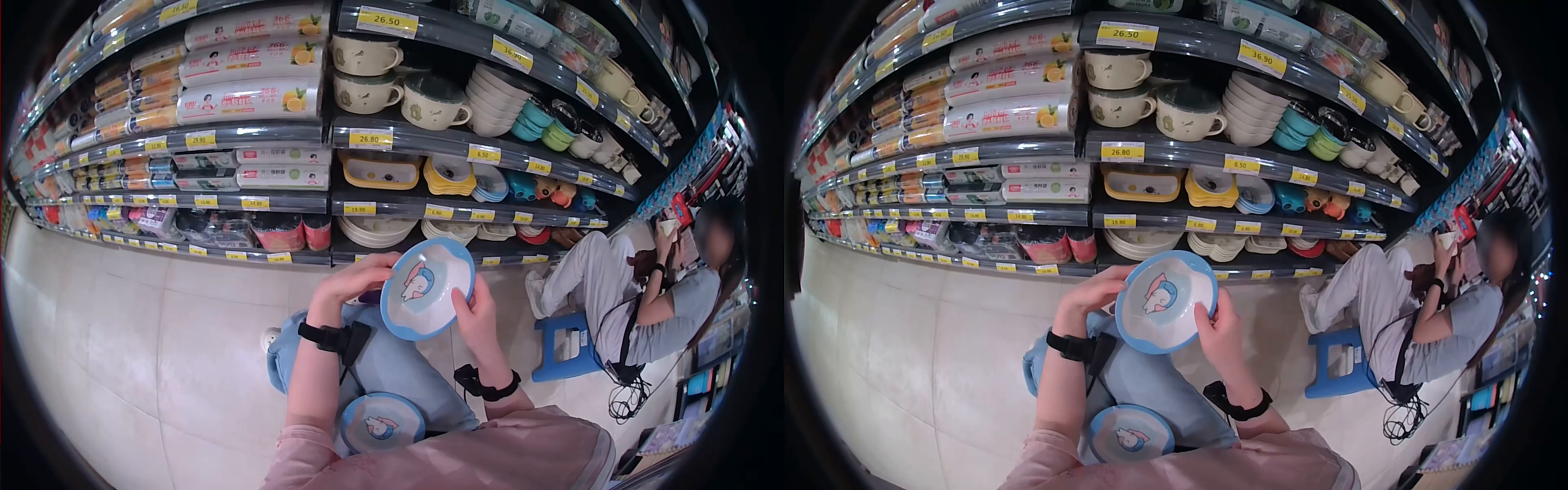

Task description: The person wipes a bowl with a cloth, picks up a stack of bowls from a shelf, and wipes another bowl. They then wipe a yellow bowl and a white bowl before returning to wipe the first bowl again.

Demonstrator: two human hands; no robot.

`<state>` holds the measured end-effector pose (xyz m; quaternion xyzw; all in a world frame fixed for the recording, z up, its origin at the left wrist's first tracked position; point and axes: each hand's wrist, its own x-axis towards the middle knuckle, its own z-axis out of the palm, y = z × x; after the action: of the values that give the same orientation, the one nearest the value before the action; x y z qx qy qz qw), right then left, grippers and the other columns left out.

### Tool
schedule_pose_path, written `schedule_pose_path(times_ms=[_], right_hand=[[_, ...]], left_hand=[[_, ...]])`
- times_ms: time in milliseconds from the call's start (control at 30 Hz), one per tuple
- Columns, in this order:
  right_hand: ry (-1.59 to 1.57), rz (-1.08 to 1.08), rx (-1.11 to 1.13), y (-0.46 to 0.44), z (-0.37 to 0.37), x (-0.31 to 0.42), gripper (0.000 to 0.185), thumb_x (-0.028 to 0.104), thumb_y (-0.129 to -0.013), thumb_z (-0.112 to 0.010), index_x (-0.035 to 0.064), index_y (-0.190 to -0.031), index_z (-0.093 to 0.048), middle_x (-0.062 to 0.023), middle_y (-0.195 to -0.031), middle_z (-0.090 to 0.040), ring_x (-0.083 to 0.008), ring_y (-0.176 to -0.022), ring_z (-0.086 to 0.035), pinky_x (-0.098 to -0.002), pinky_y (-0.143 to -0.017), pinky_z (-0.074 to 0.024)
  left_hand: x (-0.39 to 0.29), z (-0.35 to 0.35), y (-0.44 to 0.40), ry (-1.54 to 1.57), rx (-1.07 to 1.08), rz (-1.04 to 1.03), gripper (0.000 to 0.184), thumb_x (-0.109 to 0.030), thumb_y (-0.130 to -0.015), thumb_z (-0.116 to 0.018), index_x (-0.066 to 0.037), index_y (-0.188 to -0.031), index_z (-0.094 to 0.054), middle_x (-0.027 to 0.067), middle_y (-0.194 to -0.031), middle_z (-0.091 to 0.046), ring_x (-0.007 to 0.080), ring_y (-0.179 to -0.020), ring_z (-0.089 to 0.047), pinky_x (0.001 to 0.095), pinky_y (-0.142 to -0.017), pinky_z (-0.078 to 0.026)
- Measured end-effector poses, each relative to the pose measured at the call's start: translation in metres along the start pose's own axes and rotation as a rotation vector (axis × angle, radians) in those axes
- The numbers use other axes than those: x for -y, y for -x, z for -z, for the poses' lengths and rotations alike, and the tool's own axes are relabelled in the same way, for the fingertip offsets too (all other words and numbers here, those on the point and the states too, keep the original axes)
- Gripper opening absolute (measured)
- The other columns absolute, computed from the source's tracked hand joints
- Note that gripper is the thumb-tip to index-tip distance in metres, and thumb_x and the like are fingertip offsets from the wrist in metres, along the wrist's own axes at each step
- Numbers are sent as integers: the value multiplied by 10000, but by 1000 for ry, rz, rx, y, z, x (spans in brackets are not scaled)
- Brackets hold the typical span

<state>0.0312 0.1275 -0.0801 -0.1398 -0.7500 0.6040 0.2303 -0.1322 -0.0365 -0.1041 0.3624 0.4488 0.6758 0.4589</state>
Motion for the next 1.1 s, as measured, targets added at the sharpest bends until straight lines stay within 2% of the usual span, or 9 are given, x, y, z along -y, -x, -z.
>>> schedule_pose_path(times_ms=[133, 200, 367, 433, 533, 767, 900, 1000, 1100], right_hand=[[332, 66, 41, -12, 2, 8, 256, 34, -842, -500, -17, -1091, -472, -43, -883, -570, -61, -734, -528, -179, -585, -420], [402, 55, 49, -20, -2, 14, 258, 37, -843, -507, -19, -1092, -476, -41, -869, -576, -62, -722, -531, -174, -585, -422], [-256, -8, 130, -32, -21, 18, 308, 145, -899, -424, -1, -1170, -435, -76, -1045, -546, -120, -941, -529, -265, -795, -428], [-335, -26, 177, -44, -25, 4, 365, 3, -854, -433, 0, -1217, -393, -107, -1145, -501, -183, -1054, -482, -315, -912, -361], [95, 168, 128, -53, -40, -30, 530, 30, -785, -563, 19, -1264, -337, -114, -1252, -415, -223, -1200, -349, -319, -987, -275], [-26, -142, 460, -52, -49, -44, 582, 145, -728, -675, 31, -1229, -401, -101, -1212, -464, -174, -1113, -426, -300, -928, -351], [-29, -78, 332, -53, -39, -59, 463, 166, -742, -650, 10, -1143, -478, -89, -1112, -534, -169, -1014, -497, -290, -861, -404], [-703, -535, -29, -68, -25, -69, 307, 226, -840, -441, 17, -1041, -542, -70, -993, -599, -205, -942, -558, -319, -859, -423], [-960, -423, -92, -71, -16, -26, 329, 275, -848, -458, 35, -1064, -521, -79, -1055, -574, -200, -975, -547, -334, -876, -415]], left_hand=[[-12, -7, 8, -53, -40, 21, 504, -268, -757, -542, -6, -1182, -472, 32, -1068, -528, 119, -917, -485, 218, -807, -373], [-15, -11, 9, 58, -323, 118, 521, -198, -689, -576, 42, -1142, -482, 103, -1070, -544, 183, -970, -515, 256, -828, -397], [-4, 0, 1, 213, -666, 75, 371, -182, -678, -558, 16, -992, -540, 113, -938, -570, 223, -798, -572, 311, -680, -466], [-10, 0, 3, 552, -722, -33, 369, -190, -699, -539, 13, -1008, -534, 127, -947, -569, 247, -815, -573, 333, -720, -475], [-10, 5, 8, 679, -629, -65, 411, -180, -719, -537, 20, -1076, -500, 136, -969, -568, 261, -890, -562, 354, -786, -465], [-8, -3, -1, 645, -572, -52, 413, -224, -758, -565, 13, -1091, -505, 137, -1017, -566, 233, -922, -562, 338, -808, -457], [-5, 1, -7, 562, -591, -22, 438, -289, -779, -574, -15, -1114, -505, 91, -1054, -559, 200, -964, -541, 329, -810, -442], [-1, 6, -13, 481, -659, -38, 450, -331, -803, -542, -51, -1150, -489, 68, -1092, -542, 179, -976, -533, 326, -807, -440], [4, 13, -15, 446, -703, -67, 456, -365, -818, -513, -90, -1179, -469, 50, -1106, -531, 157, -977, -532, 323, -804, -441]])
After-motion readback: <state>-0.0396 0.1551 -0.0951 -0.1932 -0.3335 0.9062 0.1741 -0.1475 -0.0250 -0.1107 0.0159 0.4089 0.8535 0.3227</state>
